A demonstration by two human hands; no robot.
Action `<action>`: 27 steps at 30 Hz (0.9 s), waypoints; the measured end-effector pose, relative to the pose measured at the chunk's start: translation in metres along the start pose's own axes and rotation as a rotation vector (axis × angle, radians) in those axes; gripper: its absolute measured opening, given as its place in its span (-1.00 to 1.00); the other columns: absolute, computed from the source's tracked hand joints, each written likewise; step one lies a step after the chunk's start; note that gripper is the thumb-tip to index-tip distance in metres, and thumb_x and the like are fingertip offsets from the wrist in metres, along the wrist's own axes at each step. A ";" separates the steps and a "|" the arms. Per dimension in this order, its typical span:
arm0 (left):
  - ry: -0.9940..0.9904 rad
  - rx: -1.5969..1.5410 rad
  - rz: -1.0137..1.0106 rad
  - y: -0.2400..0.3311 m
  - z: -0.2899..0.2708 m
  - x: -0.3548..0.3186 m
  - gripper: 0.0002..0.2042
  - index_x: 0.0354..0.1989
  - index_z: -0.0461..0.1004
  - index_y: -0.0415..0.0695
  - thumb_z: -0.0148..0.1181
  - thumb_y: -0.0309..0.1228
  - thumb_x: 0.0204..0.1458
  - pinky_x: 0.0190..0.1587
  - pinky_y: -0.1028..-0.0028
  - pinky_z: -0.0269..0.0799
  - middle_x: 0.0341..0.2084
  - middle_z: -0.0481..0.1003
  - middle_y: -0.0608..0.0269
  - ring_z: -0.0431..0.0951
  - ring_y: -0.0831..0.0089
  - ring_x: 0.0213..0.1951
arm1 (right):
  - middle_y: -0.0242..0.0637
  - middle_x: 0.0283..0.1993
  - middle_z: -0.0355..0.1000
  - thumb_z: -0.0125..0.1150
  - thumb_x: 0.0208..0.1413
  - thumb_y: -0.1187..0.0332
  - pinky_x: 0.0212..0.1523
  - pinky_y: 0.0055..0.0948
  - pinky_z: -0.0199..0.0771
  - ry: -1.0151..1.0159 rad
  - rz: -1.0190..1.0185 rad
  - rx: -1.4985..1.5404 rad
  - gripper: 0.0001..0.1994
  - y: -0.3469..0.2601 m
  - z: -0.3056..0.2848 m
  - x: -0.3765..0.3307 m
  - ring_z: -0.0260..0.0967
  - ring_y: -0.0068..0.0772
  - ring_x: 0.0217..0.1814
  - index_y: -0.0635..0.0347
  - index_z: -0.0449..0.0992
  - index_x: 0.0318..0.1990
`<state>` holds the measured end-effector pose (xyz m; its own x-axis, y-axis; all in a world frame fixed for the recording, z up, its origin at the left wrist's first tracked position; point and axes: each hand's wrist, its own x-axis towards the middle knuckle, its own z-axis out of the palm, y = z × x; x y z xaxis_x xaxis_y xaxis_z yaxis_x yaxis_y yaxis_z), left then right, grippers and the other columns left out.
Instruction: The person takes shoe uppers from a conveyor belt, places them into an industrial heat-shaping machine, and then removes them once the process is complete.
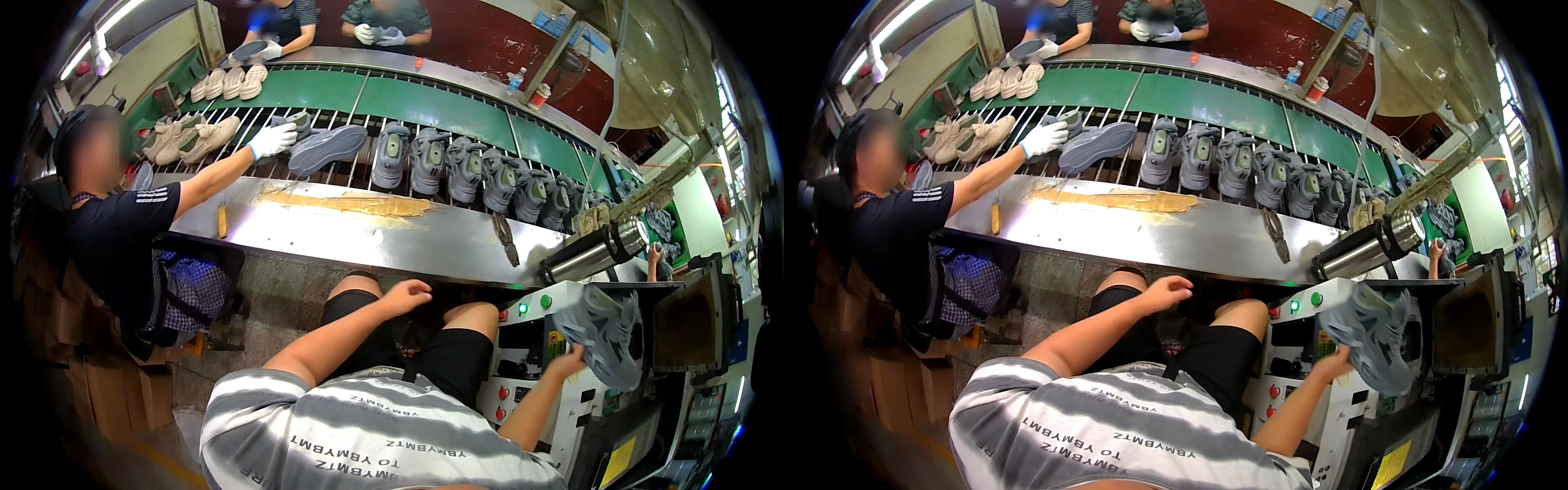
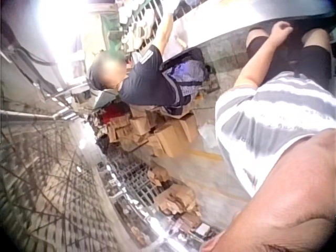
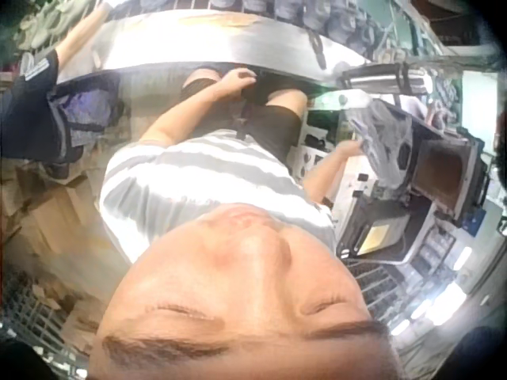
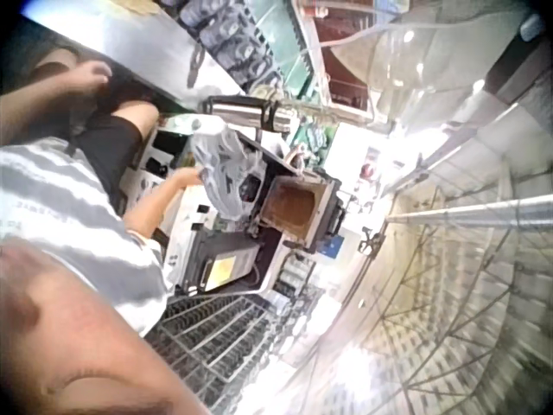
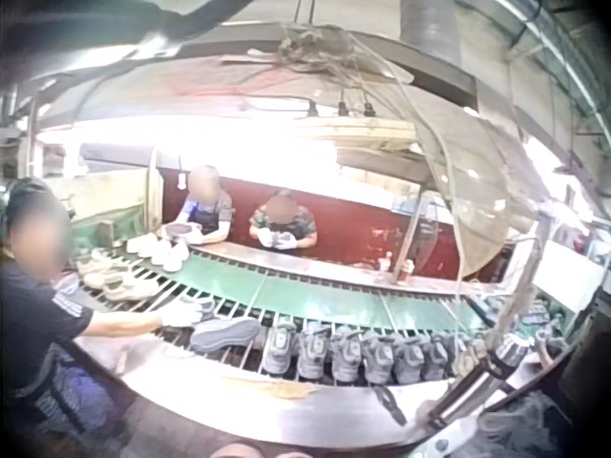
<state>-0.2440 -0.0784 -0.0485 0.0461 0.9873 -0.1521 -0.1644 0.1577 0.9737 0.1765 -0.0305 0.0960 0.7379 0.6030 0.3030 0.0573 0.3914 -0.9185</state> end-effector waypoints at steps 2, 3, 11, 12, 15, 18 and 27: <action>-0.206 -0.141 -0.013 0.037 0.023 -0.010 -0.45 0.15 0.30 -0.21 0.32 -0.32 -0.01 0.12 0.43 0.31 -0.01 0.44 0.13 0.42 0.39 0.06 | -0.26 -0.12 0.42 0.03 -0.15 0.49 -0.01 -0.41 0.37 -0.257 0.233 0.292 -0.77 0.027 0.022 -0.029 0.37 -0.32 -0.04 0.33 0.44 -0.26; -0.208 -0.175 0.052 0.053 0.026 -0.013 -0.40 0.19 0.24 -0.21 0.32 -0.32 -0.01 0.14 0.42 0.28 0.02 0.41 0.11 0.38 0.37 0.10 | -0.28 -0.13 0.42 0.01 -0.17 0.51 0.02 -0.37 0.37 -0.330 0.183 0.442 -0.76 0.013 0.065 -0.066 0.38 -0.32 -0.05 0.30 0.45 -0.26; 0.386 -0.462 0.249 0.143 -0.076 -0.050 -0.42 0.09 0.34 -0.27 0.40 -0.38 -0.14 0.00 0.37 0.41 -0.05 0.47 0.14 0.49 0.40 -0.07 | -0.19 0.14 0.28 0.04 -0.07 0.47 0.10 -0.33 0.30 -1.504 0.274 0.048 -0.49 -0.009 0.218 -0.227 0.24 -0.29 0.16 0.35 0.27 0.13; 0.512 -0.405 0.351 0.140 -0.099 -0.056 -0.44 0.09 0.33 -0.28 0.38 -0.40 -0.13 -0.03 0.38 0.43 -0.05 0.47 0.15 0.50 0.42 -0.08 | -0.15 0.14 0.29 0.04 -0.06 0.46 0.11 -0.31 0.31 -1.561 0.195 -0.006 -0.51 -0.021 0.234 -0.236 0.25 -0.25 0.16 0.31 0.30 0.11; 0.815 0.089 0.330 0.111 -0.152 -0.069 -0.34 0.13 0.29 -0.22 0.42 -0.36 -0.19 -0.01 0.33 0.41 -0.07 0.48 0.08 0.50 0.30 -0.06 | -0.09 0.15 0.29 0.06 -0.06 0.43 0.13 -0.26 0.30 -1.753 0.115 -0.121 -0.55 -0.007 0.264 -0.248 0.27 -0.10 0.16 0.26 0.36 0.08; 0.935 0.510 0.199 0.078 -0.180 -0.076 -0.18 0.21 0.21 -0.10 0.50 -0.24 -0.29 0.02 0.28 0.37 -0.04 0.44 -0.03 0.46 0.18 0.00 | -0.07 0.17 0.27 0.10 -0.08 0.40 0.16 -0.22 0.29 -1.682 0.065 -0.400 -0.57 0.047 0.287 -0.266 0.26 -0.01 0.17 0.23 0.41 0.04; 0.233 0.322 -0.148 0.097 -0.263 -0.060 -0.22 0.33 0.04 -0.09 0.20 -0.55 -0.18 0.12 0.34 0.32 0.18 0.27 0.02 0.31 0.10 0.19 | -0.04 0.23 0.21 0.08 0.05 0.24 0.27 -0.09 0.07 -1.265 -0.548 -0.867 -0.55 0.160 0.292 -0.276 0.09 0.00 0.29 0.20 0.35 0.10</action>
<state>-0.5217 -0.1172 0.0105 -0.1836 0.9385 -0.2924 0.1449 0.3201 0.9362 -0.2141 0.0685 -0.0609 -0.4641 0.8565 0.2257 0.7755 0.5161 -0.3636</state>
